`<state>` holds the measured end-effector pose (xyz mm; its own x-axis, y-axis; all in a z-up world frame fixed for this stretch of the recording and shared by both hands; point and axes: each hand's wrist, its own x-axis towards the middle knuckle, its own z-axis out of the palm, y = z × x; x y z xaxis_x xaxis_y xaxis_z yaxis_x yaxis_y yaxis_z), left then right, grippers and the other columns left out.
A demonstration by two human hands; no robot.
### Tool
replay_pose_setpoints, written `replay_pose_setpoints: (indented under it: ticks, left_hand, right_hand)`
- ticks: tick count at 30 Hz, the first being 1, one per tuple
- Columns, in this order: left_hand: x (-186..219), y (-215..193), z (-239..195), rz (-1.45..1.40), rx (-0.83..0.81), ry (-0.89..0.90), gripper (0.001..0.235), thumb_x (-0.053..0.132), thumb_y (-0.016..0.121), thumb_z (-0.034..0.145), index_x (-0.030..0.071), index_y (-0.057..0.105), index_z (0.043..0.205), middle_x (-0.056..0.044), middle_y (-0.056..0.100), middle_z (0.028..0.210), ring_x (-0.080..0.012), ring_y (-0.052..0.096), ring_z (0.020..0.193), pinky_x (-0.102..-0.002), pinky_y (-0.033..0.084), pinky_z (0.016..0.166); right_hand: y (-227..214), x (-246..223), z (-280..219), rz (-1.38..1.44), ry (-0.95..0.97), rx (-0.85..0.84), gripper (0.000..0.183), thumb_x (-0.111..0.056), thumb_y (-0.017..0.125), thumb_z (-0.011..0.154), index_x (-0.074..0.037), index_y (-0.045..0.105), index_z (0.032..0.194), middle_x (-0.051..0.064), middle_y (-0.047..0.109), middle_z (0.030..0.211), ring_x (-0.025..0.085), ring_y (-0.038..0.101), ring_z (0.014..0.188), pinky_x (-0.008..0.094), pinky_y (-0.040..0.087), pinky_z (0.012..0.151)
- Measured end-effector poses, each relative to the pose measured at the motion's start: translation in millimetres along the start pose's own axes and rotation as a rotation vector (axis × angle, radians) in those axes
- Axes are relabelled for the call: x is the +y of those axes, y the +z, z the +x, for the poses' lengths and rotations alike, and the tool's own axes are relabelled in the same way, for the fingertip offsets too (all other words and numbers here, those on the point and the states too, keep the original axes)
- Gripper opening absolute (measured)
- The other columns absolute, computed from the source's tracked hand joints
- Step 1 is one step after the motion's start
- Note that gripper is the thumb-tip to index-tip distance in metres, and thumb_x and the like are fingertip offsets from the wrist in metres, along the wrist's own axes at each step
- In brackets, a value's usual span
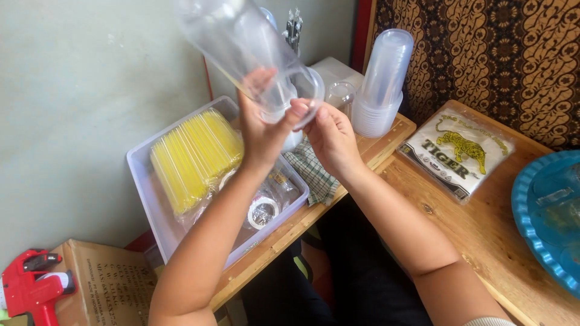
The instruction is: Cleaning plastic cups by wiping them with a cloth and stacking them.
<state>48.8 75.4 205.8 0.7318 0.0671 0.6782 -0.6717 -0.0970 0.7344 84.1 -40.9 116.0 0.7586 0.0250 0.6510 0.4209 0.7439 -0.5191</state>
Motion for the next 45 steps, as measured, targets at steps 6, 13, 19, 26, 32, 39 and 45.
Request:
replay_pose_setpoints:
  ticks: [6, 13, 19, 26, 32, 39, 45]
  left_hand:
    - [-5, 12, -28, -0.053, -0.014, -0.153, 0.085, 0.055, 0.074, 0.088, 0.007, 0.030, 0.144, -0.016, 0.052, 0.135, -0.0331, 0.042, 0.132, -0.058, 0.030, 0.114]
    - [-1, -6, -53, -0.118, 0.049, -0.370, 0.096, 0.052, 0.076, 0.084, 0.000, 0.023, 0.145, -0.023, 0.044, 0.134, -0.0336, 0.050, 0.124, -0.052, 0.053, 0.102]
    - [-7, -25, -67, -0.050, 0.000, -0.434, 0.091, 0.048, 0.078, 0.086, 0.003, 0.023, 0.143, -0.022, 0.040, 0.136, -0.0362, 0.042, 0.134, -0.056, 0.041, 0.112]
    - [15, -1, -109, -0.163, -0.024, -0.365, 0.098, 0.047, 0.081, 0.080, 0.002, 0.024, 0.145, -0.023, 0.041, 0.144, -0.0370, 0.037, 0.141, -0.058, 0.023, 0.120]
    - [-4, 21, -143, -0.088, 0.069, -0.076, 0.098, 0.042, 0.085, 0.077, 0.005, 0.027, 0.146, -0.020, 0.040, 0.145, -0.0307, 0.037, 0.140, -0.051, 0.026, 0.120]
    - [-46, 93, -158, -0.303, 0.057, -0.132, 0.079, 0.034, 0.078, 0.086, -0.001, 0.037, 0.145, -0.022, 0.047, 0.141, -0.0316, 0.042, 0.136, -0.051, 0.029, 0.119]
    - [-24, 98, -134, -0.315, 0.099, -0.135, 0.096, 0.053, 0.068, 0.089, 0.001, 0.018, 0.153, -0.019, 0.027, 0.154, -0.0301, 0.027, 0.145, -0.049, 0.019, 0.123]
  right_hand:
    - [13, -19, -19, -0.067, 0.002, 0.035, 0.036, -0.022, 0.058, 0.104, 0.012, 0.067, 0.106, 0.025, 0.069, 0.088, 0.027, 0.070, 0.078, 0.037, 0.060, 0.071]
    - [-13, -33, -51, -0.502, 0.055, -0.137, 0.057, -0.038, 0.041, 0.110, 0.004, 0.077, 0.093, 0.017, 0.071, 0.080, 0.022, 0.070, 0.078, 0.036, 0.057, 0.072]
    - [-33, -36, -88, -1.691, 0.344, -0.662, 0.063, -0.040, 0.076, 0.083, -0.021, 0.055, 0.140, 0.025, 0.047, 0.149, 0.049, 0.045, 0.138, 0.058, 0.035, 0.113]
    - [-76, -20, -87, -1.742, 0.111, -0.620, 0.034, -0.021, 0.074, 0.077, -0.007, 0.065, 0.107, 0.020, 0.069, 0.103, 0.043, 0.070, 0.093, 0.054, 0.055, 0.082]
    - [-71, -75, -90, -1.196, 0.306, -0.207, 0.060, -0.005, 0.072, 0.073, -0.017, 0.064, 0.131, 0.019, 0.070, 0.120, 0.046, 0.066, 0.110, 0.057, 0.052, 0.094]
    - [-42, -111, -111, -0.857, -0.041, -0.150, 0.041, 0.013, 0.069, 0.070, -0.001, 0.074, 0.108, 0.020, 0.069, 0.113, 0.031, 0.068, 0.099, 0.046, 0.054, 0.086]
    - [-86, -98, -111, -0.052, 0.215, 0.196, 0.053, 0.020, 0.053, 0.065, 0.009, 0.061, 0.116, 0.030, 0.069, 0.109, 0.037, 0.075, 0.093, 0.046, 0.065, 0.071]
